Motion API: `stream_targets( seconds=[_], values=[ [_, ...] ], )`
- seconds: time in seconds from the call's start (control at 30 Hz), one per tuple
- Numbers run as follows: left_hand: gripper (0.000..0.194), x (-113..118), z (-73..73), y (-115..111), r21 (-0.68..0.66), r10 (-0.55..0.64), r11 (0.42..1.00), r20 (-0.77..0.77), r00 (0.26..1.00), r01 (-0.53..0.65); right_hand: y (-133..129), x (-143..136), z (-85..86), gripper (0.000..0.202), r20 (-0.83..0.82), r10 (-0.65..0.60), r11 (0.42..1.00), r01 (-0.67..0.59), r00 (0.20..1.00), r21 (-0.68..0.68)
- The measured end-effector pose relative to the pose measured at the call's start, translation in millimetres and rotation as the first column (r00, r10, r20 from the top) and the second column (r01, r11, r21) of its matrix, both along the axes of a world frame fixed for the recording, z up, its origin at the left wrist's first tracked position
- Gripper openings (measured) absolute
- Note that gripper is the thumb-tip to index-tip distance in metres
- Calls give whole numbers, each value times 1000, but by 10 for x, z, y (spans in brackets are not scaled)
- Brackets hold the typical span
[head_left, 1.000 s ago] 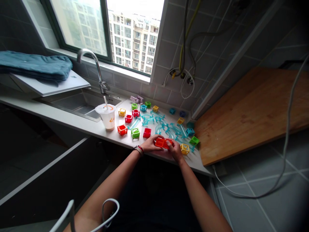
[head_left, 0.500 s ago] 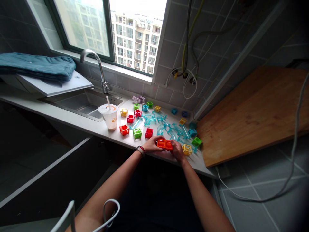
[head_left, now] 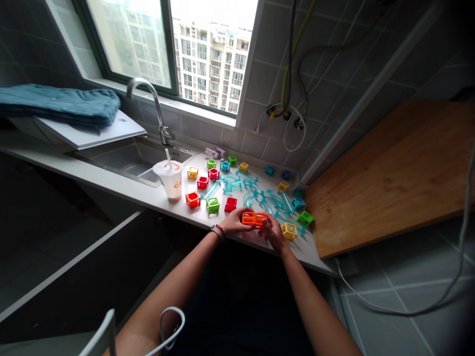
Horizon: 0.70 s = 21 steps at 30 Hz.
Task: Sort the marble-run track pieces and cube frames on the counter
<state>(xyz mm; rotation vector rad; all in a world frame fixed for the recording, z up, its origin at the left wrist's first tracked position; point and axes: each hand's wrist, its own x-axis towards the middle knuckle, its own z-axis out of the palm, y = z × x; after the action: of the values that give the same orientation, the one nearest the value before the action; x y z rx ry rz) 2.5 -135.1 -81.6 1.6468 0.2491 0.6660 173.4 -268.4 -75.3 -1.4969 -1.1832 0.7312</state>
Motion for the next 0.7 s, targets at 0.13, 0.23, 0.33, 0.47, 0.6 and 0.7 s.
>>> stream_targets(
  seconds=[0.13, 0.23, 0.33, 0.47, 0.6, 0.7],
  values=[
    [56, -2, 13, -11, -4, 0, 1000, 3, 1000, 0, 5, -5, 4, 64, -3, 6, 1000, -6, 1000, 1],
    [56, -6, 25, -18, -5, -2, 1000, 3, 1000, 2, 3, -2, -1, 65, -2, 8, 1000, -8, 1000, 0],
    [56, -9, 27, -19, -7, -7, 1000, 1, 1000, 7, -1, 1, -2, 63, 0, 11, 1000, -11, 1000, 4],
    [55, -8, 17, -15, -3, 2, 1000, -5, 1000, -2, -4, 0, 4, 61, 2, 14, 1000, -14, 1000, 11],
    [54, -12, 31, -18, 3, 16, 1000, -11, 1000, -16, -6, -4, 10, 61, 6, 17, 1000, -17, 1000, 13],
    [55, -24, 64, -27, 8, 22, 1000, -20, 1000, -22, -9, -5, 11, 60, 8, 17, 1000, -18, 1000, 18]
  ],
)
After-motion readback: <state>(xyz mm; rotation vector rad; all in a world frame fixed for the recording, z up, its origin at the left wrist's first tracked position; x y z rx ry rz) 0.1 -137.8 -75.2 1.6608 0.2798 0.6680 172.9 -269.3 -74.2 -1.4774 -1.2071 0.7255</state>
